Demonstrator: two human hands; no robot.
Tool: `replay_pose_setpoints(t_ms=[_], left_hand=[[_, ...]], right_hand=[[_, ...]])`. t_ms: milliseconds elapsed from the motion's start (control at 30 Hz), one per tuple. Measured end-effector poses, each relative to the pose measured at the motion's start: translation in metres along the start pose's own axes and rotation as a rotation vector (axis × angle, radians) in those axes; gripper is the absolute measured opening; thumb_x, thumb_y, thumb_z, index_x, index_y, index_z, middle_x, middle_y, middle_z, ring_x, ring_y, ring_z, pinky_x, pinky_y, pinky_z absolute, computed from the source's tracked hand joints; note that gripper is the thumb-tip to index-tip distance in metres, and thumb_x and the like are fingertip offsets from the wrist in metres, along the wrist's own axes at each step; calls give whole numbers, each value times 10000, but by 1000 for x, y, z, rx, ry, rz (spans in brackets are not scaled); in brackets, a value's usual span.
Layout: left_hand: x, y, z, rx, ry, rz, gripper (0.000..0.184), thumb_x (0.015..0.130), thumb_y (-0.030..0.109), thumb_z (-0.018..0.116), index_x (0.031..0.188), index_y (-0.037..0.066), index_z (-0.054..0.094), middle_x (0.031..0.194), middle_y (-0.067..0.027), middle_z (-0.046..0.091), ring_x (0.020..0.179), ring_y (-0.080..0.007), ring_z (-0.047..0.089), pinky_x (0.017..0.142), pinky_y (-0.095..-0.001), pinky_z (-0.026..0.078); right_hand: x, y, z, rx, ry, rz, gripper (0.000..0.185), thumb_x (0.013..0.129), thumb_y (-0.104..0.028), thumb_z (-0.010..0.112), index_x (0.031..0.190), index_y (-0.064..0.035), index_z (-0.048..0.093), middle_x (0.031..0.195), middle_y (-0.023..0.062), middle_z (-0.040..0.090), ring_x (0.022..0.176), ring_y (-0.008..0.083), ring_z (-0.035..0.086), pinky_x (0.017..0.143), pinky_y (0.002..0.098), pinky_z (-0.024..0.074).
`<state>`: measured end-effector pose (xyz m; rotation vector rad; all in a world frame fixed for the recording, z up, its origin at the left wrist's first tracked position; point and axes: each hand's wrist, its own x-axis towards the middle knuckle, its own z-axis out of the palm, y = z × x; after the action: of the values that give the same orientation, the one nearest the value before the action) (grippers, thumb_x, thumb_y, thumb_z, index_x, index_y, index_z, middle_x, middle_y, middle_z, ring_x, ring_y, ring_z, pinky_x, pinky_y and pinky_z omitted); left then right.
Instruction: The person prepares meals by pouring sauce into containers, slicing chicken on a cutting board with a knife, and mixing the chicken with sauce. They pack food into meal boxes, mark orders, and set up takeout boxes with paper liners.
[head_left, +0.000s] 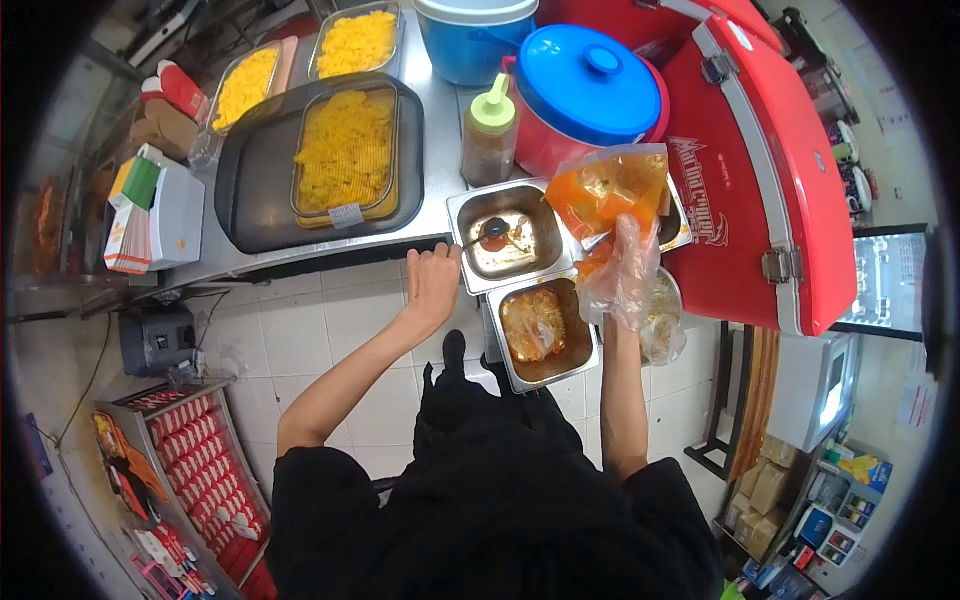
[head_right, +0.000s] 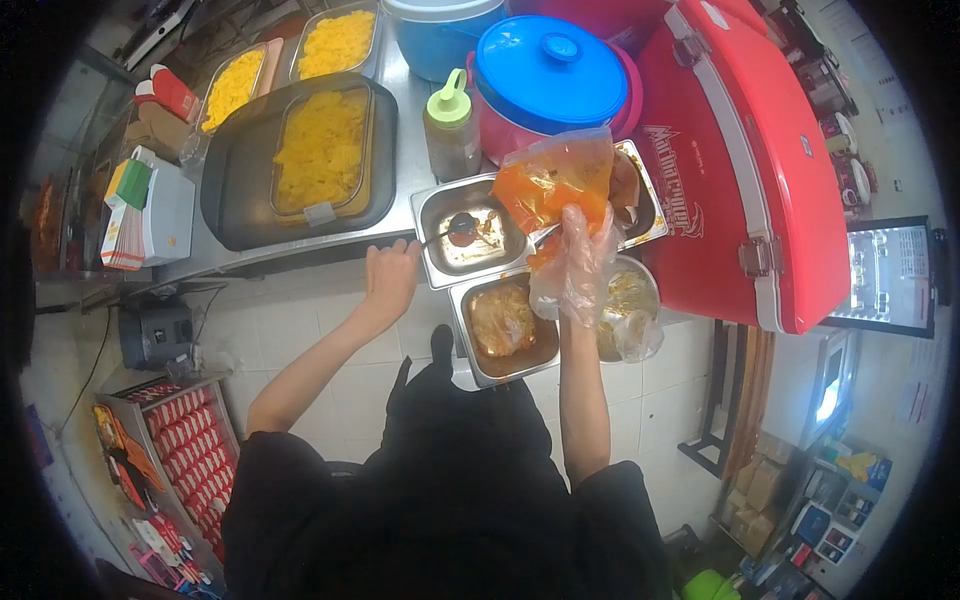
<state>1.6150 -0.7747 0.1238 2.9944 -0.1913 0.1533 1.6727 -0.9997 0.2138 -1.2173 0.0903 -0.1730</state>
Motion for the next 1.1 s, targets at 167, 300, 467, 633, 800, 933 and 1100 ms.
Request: replay_pose_setpoints(t_ms=[167, 300, 467, 633, 800, 933, 1100], left_hand=[[3, 5, -12, 15, -9, 6, 129, 742, 63, 513, 852, 85, 576, 705, -79, 575, 632, -230, 591, 606, -381, 365], [7, 4, -14, 78, -23, 20, 128, 736, 63, 501, 846, 77, 563, 747, -106, 605, 669, -240, 609, 637, -413, 378], [17, 8, -28, 49, -107, -26, 119, 739, 89, 532, 840, 72, 591, 775, -100, 616, 679, -238, 628, 665, -414, 413], [17, 10, -26, 85, -79, -31, 157, 750, 110, 538, 891, 78, 599, 749, -91, 603, 655, -249, 625, 667, -443, 419], [16, 12, -26, 95, -118, -35, 170, 750, 111, 540, 905, 74, 597, 751, -94, 601, 663, -251, 622, 664, -441, 411], [14, 20, -38, 54, -85, -24, 91, 751, 67, 537, 820, 49, 592, 760, -115, 611, 670, -256, 626, 678, -426, 408], [16, 19, -38, 86, -67, 3, 134, 750, 76, 529, 865, 49, 593, 750, -108, 606, 655, -256, 621, 661, -426, 405]], right_hand=[[7, -4, -12, -151, -75, 108, 348, 825, -113, 591, 1140, -24, 473, 1028, 52, 555, 935, 149, 543, 834, 287, 433], [10, 3, -1, -47, -75, 47, 307, 823, -106, 598, 1106, -25, 511, 993, 42, 575, 887, 123, 546, 787, 268, 443], [19, 17, -18, -284, -68, -34, 212, 794, -88, 614, 985, -2, 583, 863, 28, 599, 781, 90, 537, 696, 249, 440], [21, -13, -12, -868, -215, -162, 167, 692, -80, 632, 847, -19, 619, 645, 62, 558, 653, 125, 531, 639, 272, 441], [23, -26, -11, -911, -264, -497, 121, 707, -78, 633, 817, -37, 603, 690, 131, 592, 678, 245, 597, 615, 346, 451], [21, -44, -10, -951, -293, -471, 121, 717, -67, 622, 834, -44, 605, 735, 163, 602, 697, 293, 599, 637, 375, 452], [12, -53, -5, -904, -198, -488, 174, 741, -43, 578, 913, -70, 590, 786, 183, 607, 746, 344, 591, 668, 411, 444]])
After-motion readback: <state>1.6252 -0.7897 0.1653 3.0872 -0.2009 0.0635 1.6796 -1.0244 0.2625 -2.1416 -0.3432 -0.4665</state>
